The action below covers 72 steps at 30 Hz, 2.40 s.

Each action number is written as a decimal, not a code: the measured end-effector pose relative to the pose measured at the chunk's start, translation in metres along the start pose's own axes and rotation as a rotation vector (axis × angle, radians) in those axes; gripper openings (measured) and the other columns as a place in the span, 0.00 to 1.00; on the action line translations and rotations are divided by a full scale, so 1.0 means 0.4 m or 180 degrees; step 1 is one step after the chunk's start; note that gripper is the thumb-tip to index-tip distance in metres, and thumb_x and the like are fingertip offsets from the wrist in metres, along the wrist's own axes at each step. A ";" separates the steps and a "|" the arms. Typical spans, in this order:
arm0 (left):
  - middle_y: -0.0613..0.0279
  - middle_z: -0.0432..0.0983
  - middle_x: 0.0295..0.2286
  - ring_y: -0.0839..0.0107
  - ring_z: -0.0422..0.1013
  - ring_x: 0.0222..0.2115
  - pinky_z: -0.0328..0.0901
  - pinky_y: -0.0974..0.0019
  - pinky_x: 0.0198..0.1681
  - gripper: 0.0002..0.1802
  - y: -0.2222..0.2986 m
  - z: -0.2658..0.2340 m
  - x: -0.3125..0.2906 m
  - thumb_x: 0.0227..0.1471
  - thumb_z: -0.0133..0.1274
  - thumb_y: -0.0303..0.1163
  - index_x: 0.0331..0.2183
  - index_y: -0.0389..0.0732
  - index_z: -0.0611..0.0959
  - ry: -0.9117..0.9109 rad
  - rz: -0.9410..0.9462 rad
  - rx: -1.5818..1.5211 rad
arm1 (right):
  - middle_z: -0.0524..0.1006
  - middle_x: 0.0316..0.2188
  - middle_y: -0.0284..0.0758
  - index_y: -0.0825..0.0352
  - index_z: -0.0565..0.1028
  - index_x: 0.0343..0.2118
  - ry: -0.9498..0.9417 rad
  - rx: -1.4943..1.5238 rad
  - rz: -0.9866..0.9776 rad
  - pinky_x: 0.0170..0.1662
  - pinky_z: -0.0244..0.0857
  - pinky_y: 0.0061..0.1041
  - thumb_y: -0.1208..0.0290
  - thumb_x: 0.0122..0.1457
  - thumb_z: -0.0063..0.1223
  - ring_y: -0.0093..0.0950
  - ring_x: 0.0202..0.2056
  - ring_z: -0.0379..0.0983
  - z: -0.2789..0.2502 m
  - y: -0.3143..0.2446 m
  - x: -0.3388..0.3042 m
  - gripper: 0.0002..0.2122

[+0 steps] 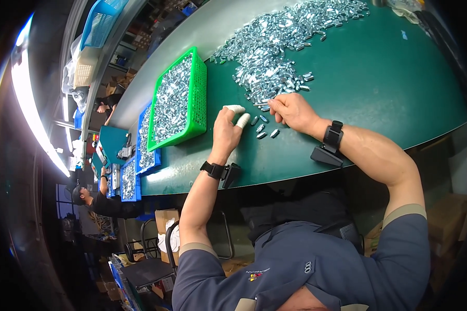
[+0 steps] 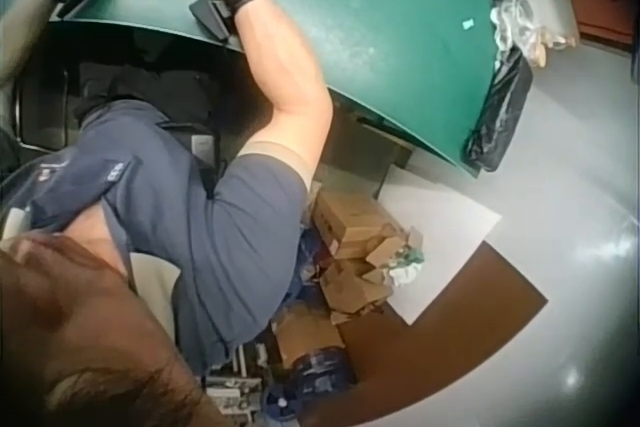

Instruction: Inspecting and sorting small metal components into a green plastic bin on a factory assembly line.

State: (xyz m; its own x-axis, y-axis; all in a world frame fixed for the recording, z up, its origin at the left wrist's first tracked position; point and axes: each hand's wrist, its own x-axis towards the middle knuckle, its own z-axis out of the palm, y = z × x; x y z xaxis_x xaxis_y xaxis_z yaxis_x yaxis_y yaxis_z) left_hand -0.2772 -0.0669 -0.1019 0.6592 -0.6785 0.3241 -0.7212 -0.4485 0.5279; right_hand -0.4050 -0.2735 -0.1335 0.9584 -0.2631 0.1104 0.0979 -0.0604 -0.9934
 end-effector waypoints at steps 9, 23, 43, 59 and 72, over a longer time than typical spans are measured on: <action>0.53 0.80 0.42 0.55 0.75 0.44 0.69 0.58 0.49 0.10 0.033 0.013 -0.042 0.52 0.66 0.29 0.37 0.37 0.87 -0.0171 0.0462 0.0470 | 0.76 0.17 0.28 0.68 0.78 0.26 -0.0099 -0.0016 -0.0006 0.23 0.63 0.21 0.59 0.70 0.48 0.17 0.18 0.69 -0.001 -0.001 -0.002 0.19; 0.54 0.81 0.40 0.59 0.77 0.41 0.71 0.61 0.46 0.08 0.017 0.007 -0.103 0.52 0.64 0.23 0.37 0.37 0.86 0.0022 0.0293 -0.0272 | 0.78 0.17 0.33 0.68 0.79 0.25 -0.0423 -0.0446 -0.0162 0.26 0.67 0.27 0.59 0.67 0.49 0.23 0.19 0.73 0.001 -0.018 -0.012 0.19; 0.57 0.81 0.31 0.69 0.78 0.32 0.71 0.67 0.39 0.07 0.099 0.027 -0.069 0.53 0.63 0.21 0.36 0.35 0.84 0.0036 0.0257 -0.0738 | 0.76 0.14 0.33 0.68 0.79 0.22 -0.0742 -0.0366 0.0129 0.23 0.65 0.27 0.54 0.69 0.45 0.23 0.15 0.70 -0.004 -0.035 -0.018 0.25; 0.57 0.82 0.33 0.69 0.78 0.34 0.72 0.67 0.40 0.08 0.092 -0.075 -0.043 0.53 0.65 0.24 0.37 0.37 0.85 0.0237 0.0738 0.0173 | 0.76 0.15 0.31 0.68 0.78 0.23 -0.0241 0.0276 -0.0051 0.23 0.64 0.25 0.53 0.70 0.45 0.20 0.17 0.69 -0.002 0.007 0.002 0.25; 0.54 0.78 0.43 0.53 0.73 0.45 0.68 0.56 0.51 0.17 -0.028 -0.035 0.115 0.52 0.60 0.24 0.46 0.43 0.83 -0.0170 0.0897 0.1219 | 0.75 0.17 0.28 0.67 0.78 0.25 0.0067 0.0411 0.0045 0.23 0.62 0.19 0.54 0.71 0.47 0.16 0.19 0.68 -0.008 -0.008 -0.003 0.23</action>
State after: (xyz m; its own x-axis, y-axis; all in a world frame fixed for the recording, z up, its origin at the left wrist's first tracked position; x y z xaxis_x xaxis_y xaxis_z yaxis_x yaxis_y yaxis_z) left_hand -0.2358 -0.0851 -0.0819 0.4222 -0.8289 0.3670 -0.9034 -0.4182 0.0949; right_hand -0.4073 -0.2761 -0.1304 0.9542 -0.2833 0.0957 0.1194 0.0677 -0.9905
